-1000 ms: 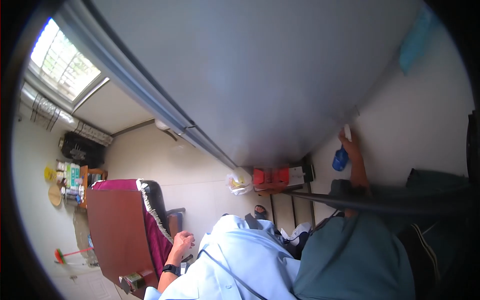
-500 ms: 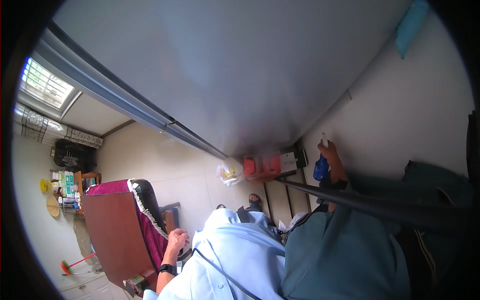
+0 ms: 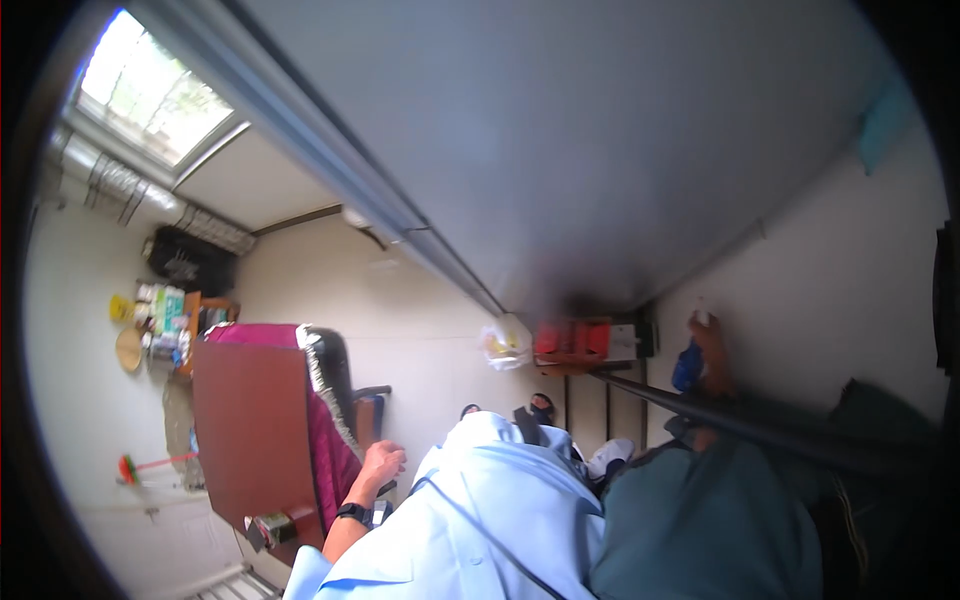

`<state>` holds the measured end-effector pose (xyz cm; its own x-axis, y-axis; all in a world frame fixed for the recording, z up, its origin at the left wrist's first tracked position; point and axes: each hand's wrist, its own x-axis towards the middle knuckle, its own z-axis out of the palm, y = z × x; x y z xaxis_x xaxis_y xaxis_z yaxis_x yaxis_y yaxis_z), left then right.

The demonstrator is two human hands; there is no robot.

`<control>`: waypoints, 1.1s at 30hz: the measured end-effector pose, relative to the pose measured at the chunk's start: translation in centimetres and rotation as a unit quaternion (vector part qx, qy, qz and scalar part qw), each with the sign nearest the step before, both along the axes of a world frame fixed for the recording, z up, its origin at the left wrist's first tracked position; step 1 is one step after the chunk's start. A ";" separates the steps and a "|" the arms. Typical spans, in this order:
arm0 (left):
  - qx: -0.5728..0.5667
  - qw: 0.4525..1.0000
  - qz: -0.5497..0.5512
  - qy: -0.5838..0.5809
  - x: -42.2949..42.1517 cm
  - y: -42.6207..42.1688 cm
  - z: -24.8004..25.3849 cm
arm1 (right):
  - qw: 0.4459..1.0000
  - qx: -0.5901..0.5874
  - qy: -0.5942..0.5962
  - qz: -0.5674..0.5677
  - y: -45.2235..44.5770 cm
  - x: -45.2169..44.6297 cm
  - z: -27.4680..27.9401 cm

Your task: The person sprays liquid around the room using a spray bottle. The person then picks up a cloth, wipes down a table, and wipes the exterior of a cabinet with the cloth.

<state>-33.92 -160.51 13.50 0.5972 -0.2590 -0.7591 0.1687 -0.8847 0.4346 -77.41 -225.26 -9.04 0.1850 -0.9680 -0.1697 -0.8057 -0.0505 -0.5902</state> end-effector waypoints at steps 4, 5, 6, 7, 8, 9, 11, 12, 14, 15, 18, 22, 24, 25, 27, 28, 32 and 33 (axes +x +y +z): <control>0.026 0.999 0.018 -0.003 0.2 0.1 0.5 | 0.999 0.014 -0.004 -0.053 1.1 -1.2 0.1; 0.027 0.999 0.017 -0.003 0.3 0.3 0.5 | 0.998 0.018 -0.006 -0.065 1.8 -1.4 0.0; 0.026 1.000 0.014 -0.004 0.4 0.2 0.8 | 0.997 0.022 -0.007 -0.076 2.4 -1.5 0.0; 0.032 0.999 0.014 0.002 0.6 0.0 1.2 | 0.996 0.026 -0.010 -0.090 3.4 -1.9 0.0; 0.031 0.999 0.015 0.002 0.8 0.1 1.2 | 0.994 0.029 -0.014 -0.108 4.1 -2.3 0.1; 0.030 0.999 0.016 0.003 1.1 0.4 0.9 | 0.991 0.032 -0.020 -0.128 4.8 -2.6 0.1; 0.026 1.000 0.014 -0.001 2.0 0.9 0.2 | 0.983 0.036 -0.040 -0.173 6.5 -3.8 -0.2; 0.023 1.000 0.013 -0.005 2.6 1.0 -0.2 | 0.978 0.039 -0.053 -0.198 7.3 -4.4 -0.2; 0.016 1.000 0.009 -0.014 4.0 1.1 -0.4 | 0.963 0.044 -0.089 -0.250 9.8 -5.3 -0.4; 0.010 1.000 0.005 -0.018 5.0 0.9 -0.2 | 0.954 0.047 -0.108 -0.276 11.3 -5.6 -0.5; -0.015 0.999 0.006 -0.028 8.7 0.4 -0.7 | 0.924 0.062 -0.165 -0.340 16.7 -6.2 -0.4; -0.077 0.994 -0.029 -0.071 16.1 -0.1 -1.7 | 0.904 0.122 -0.198 -0.359 25.6 -4.0 -0.4; -0.095 0.990 -0.035 -0.094 19.9 -0.9 -1.1 | 0.912 0.170 -0.178 -0.329 30.9 -0.8 0.5; -0.106 0.990 -0.020 -0.093 21.9 -0.9 -1.2 | 0.936 0.174 -0.132 -0.277 33.3 1.0 0.8; -0.131 0.986 -0.012 -0.106 25.6 -0.9 -0.6 | 0.957 0.171 -0.094 -0.213 37.7 4.0 0.3; -0.144 0.983 -0.019 -0.113 27.2 -0.7 -0.2 | 0.959 0.169 -0.101 -0.204 39.9 5.5 0.1; -0.162 0.980 -0.005 -0.119 32.7 0.5 -0.2 | 0.980 0.197 -0.038 0.010 43.0 19.7 10.3; -0.167 0.979 -0.004 -0.119 33.8 0.6 0.3 | 0.980 0.180 -0.065 0.061 42.8 22.9 11.0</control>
